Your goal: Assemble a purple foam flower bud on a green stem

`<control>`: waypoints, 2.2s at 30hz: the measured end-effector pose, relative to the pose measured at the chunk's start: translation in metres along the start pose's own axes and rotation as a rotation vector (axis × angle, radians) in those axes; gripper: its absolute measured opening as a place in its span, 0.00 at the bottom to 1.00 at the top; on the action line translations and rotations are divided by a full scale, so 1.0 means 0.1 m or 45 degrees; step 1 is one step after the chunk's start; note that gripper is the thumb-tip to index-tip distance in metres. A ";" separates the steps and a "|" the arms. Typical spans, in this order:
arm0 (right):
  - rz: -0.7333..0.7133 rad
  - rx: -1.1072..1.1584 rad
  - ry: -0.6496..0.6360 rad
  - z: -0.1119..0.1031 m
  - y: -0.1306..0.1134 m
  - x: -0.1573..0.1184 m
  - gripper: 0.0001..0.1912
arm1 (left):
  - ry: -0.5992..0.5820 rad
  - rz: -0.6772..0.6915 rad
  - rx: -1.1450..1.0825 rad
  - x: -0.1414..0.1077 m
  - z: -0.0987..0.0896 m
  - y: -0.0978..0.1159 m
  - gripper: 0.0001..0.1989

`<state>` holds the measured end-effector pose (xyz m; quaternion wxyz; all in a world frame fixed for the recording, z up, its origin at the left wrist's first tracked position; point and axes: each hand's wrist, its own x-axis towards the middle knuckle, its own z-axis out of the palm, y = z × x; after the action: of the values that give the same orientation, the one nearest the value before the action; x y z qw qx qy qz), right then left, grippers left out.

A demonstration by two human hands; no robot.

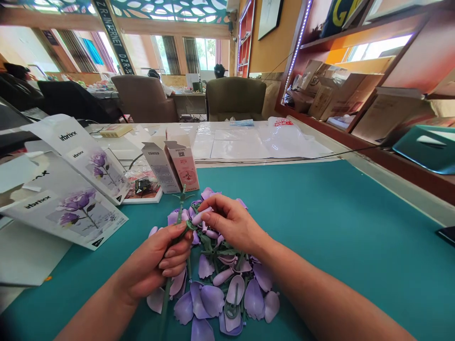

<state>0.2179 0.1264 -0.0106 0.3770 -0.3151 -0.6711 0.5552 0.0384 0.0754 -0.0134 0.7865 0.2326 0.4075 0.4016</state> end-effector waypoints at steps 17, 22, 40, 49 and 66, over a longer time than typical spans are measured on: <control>-0.038 -0.126 0.003 0.02 -0.07 -0.03 0.07 | -0.016 -0.024 0.021 -0.02 0.02 -0.01 0.13; -0.024 -0.026 -0.005 0.04 -0.05 -0.02 0.06 | 0.015 -0.021 0.037 -0.02 0.02 -0.01 0.12; 0.000 0.057 0.223 -0.03 -0.01 0.01 0.12 | 0.030 0.000 -0.020 -0.01 0.05 -0.01 0.14; -0.079 -0.038 0.412 0.02 -0.01 -0.01 0.08 | 0.010 0.091 -0.013 -0.03 0.07 -0.03 0.10; 0.024 -0.667 0.021 -0.15 -0.14 -0.03 0.05 | 0.171 0.089 -0.059 -0.03 0.08 0.09 0.17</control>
<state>0.2325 0.1286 0.0042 0.2830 -0.4127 -0.7858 0.3635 0.0395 0.0777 -0.0014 0.7480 0.2010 0.4415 0.4530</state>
